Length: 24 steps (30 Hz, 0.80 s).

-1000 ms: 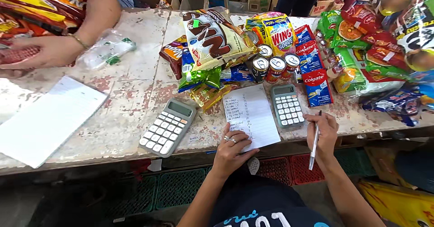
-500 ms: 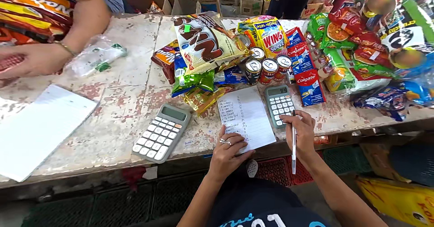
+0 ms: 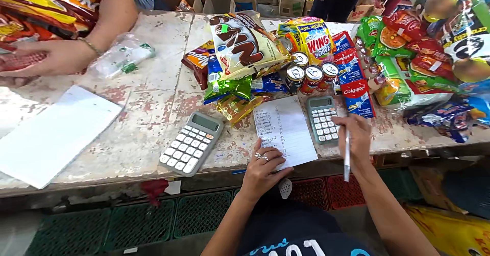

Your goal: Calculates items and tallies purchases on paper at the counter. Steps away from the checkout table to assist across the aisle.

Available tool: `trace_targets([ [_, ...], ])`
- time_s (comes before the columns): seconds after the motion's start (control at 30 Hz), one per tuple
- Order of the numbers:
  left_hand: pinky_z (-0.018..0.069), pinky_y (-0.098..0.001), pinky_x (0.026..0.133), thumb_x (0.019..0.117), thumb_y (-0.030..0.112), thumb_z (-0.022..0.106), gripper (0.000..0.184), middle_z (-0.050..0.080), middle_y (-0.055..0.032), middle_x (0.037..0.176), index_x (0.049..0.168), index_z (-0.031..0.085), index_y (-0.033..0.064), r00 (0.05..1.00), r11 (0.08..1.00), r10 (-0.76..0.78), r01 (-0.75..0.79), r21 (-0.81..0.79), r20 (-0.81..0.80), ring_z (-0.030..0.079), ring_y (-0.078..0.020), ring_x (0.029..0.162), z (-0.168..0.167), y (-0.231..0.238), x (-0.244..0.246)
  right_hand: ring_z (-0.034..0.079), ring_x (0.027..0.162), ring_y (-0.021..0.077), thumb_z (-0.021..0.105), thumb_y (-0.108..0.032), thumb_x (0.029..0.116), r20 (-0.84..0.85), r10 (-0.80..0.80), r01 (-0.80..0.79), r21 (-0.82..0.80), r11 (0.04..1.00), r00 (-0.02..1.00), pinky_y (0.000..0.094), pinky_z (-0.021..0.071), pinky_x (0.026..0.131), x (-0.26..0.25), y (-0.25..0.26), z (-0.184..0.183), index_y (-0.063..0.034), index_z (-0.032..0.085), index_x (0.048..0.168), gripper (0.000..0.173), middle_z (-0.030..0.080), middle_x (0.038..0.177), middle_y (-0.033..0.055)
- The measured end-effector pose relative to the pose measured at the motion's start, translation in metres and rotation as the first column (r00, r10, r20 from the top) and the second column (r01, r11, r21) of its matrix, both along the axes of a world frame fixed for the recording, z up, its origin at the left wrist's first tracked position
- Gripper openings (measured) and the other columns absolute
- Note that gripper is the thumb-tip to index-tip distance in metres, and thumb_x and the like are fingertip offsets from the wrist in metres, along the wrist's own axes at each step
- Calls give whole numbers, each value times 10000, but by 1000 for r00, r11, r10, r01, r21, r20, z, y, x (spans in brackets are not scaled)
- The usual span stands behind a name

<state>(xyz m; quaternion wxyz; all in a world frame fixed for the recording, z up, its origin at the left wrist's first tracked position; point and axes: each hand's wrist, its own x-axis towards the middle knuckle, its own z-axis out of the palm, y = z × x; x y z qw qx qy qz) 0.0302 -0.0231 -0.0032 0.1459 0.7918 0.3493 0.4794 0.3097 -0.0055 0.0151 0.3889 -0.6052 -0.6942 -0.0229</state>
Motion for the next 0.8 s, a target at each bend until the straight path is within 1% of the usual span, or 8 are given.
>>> trace_targets([
  [0.07, 373, -596, 1155, 854, 381, 824, 287, 757, -64, 1061, 946, 783, 113, 1000, 1000, 1, -1, 2, 12, 693, -264, 1128, 0, 1, 0, 637, 1094, 252, 513, -66, 977, -26, -73, 74, 31, 997, 997, 480, 472, 955, 16, -12, -2, -105, 736, 1057, 240, 739, 1047, 30],
  [0.1, 373, -597, 1156, 851, 384, 826, 288, 756, -60, 1058, 937, 779, 113, 1000, 1000, 3, -4, 4, 15, 693, -262, 1126, 0, 1, 1, 636, 1092, 242, 516, -64, 972, -26, -109, 109, 5, 994, 994, 489, 455, 968, 25, -15, -10, -113, 736, 1037, 235, 736, 1043, 26],
  [0.13, 370, -599, 1159, 851, 386, 827, 289, 756, -57, 1055, 931, 777, 113, 1000, 1000, 5, -5, 2, 17, 693, -260, 1124, 0, 0, 1, 633, 1099, 229, 523, -70, 968, -17, -132, 132, -35, 991, 991, 496, 444, 977, 33, -18, -21, -135, 741, 1038, 238, 727, 1054, 14],
  [0.2, 367, -598, 1164, 847, 378, 831, 284, 755, -56, 1053, 925, 777, 111, 1000, 1000, 5, -5, 3, 17, 691, -259, 1130, 0, 0, 1, 625, 1105, 187, 518, -82, 965, -4, -146, 145, -81, 986, 989, 471, 439, 972, 40, -22, -34, -178, 742, 1041, 255, 721, 1077, -28],
  [0.3, 369, -587, 1164, 850, 380, 827, 283, 753, -58, 1060, 931, 776, 114, 1000, 1000, 2, -2, 9, 6, 689, -256, 1134, -1, -1, 0, 623, 1059, 205, 525, -63, 960, -53, -124, 120, -66, 991, 991, 472, 437, 948, 30, -25, -18, -139, 753, 1025, 249, 719, 1033, 3],
  [0.43, 361, -588, 1170, 844, 375, 831, 282, 753, -60, 1068, 925, 777, 110, 1000, 1000, 6, -6, 14, 11, 684, -257, 1148, 0, -2, 1, 629, 1066, 203, 530, -53, 951, -125, -80, 79, -8, 997, 989, 464, 444, 956, 15, -27, 0, -121, 750, 1021, 241, 732, 1031, -8],
  [0.63, 362, -581, 1172, 842, 368, 833, 280, 752, -59, 1072, 927, 777, 108, 1000, 1000, 5, -5, 9, 5, 682, -256, 1153, -1, -2, 0, 629, 1093, 162, 533, -64, 950, -126, -45, 42, -27, 999, 991, 456, 435, 992, 8, -19, -11, -159, 754, 1000, 246, 737, 1047, -48],
  [0.8, 363, -582, 1172, 843, 377, 833, 290, 752, -64, 1067, 921, 773, 104, 1000, 1000, 8, -8, 25, 8, 685, -255, 1145, 0, -1, 1, 633, 1087, 179, 539, -54, 942, -121, -23, 21, -23, 1000, 992, 470, 432, 990, 6, -13, -8, -139, 748, 992, 231, 738, 1021, -34],
])
